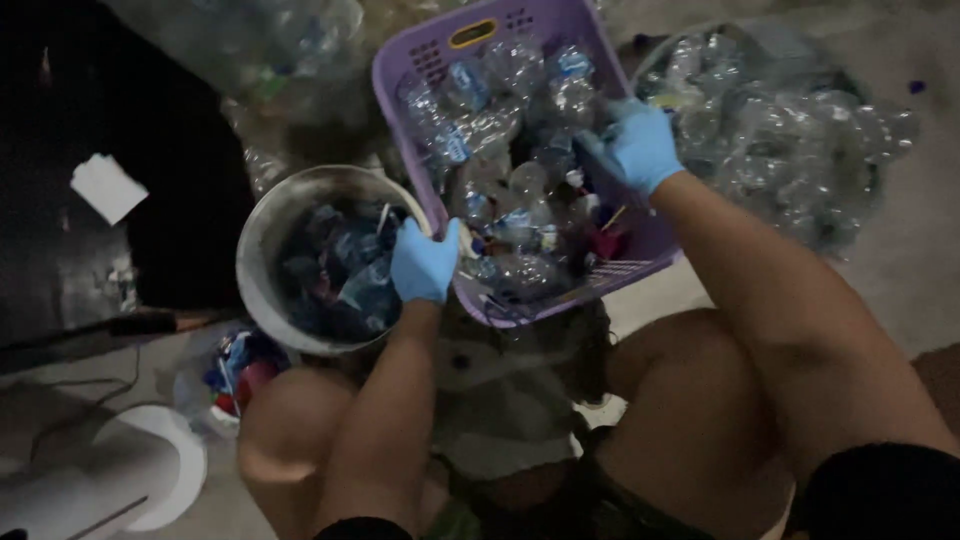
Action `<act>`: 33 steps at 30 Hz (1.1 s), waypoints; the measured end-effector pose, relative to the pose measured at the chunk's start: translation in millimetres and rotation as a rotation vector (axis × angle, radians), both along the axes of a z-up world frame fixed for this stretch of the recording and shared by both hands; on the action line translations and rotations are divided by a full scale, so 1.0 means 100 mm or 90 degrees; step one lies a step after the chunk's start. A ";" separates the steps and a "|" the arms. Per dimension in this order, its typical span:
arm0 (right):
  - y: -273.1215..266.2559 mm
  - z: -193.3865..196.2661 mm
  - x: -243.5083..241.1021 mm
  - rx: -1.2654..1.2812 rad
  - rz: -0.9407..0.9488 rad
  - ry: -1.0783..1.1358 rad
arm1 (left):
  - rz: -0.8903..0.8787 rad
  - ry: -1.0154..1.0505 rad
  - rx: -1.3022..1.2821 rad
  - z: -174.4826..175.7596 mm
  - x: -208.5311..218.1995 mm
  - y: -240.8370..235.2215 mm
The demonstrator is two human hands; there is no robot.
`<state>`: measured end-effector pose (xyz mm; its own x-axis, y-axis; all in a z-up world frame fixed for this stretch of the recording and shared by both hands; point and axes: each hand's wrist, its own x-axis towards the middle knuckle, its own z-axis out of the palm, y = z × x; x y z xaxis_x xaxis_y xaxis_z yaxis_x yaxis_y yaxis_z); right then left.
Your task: The person sits on the floor and uses scissors to cut plastic water bottles into smaller pieces. They pick up bottles from a purple basket, cut them, and place the pieces into a white bucket.
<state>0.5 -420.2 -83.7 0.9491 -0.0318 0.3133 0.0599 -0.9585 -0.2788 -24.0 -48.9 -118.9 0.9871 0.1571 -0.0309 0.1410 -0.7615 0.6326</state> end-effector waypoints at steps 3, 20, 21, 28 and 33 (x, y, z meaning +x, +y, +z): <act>0.36 -0.44 0.25 -0.067 0.100 -0.081 | 0.007 0.021 0.042 -0.08 0.02 0.00; 2.02 -0.74 1.42 0.097 0.011 0.222 | -0.043 0.089 -0.032 0.46 -0.01 0.02; 2.03 -0.75 1.45 0.097 0.015 0.220 | -0.039 0.088 -0.032 0.46 -0.01 0.02; 1.66 -1.18 1.56 -0.140 0.008 0.423 | -0.056 0.094 0.011 0.59 -0.02 0.00; 1.67 -0.60 1.31 -0.212 -0.013 0.458 | -0.048 0.068 0.017 0.46 -0.01 -0.01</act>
<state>131.0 -253.7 -143.5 0.9226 -0.0645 -0.3804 -0.0451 -0.9972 0.0597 -25.2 -49.9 -72.5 0.9874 0.0851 -0.1334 0.1486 -0.7890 0.5961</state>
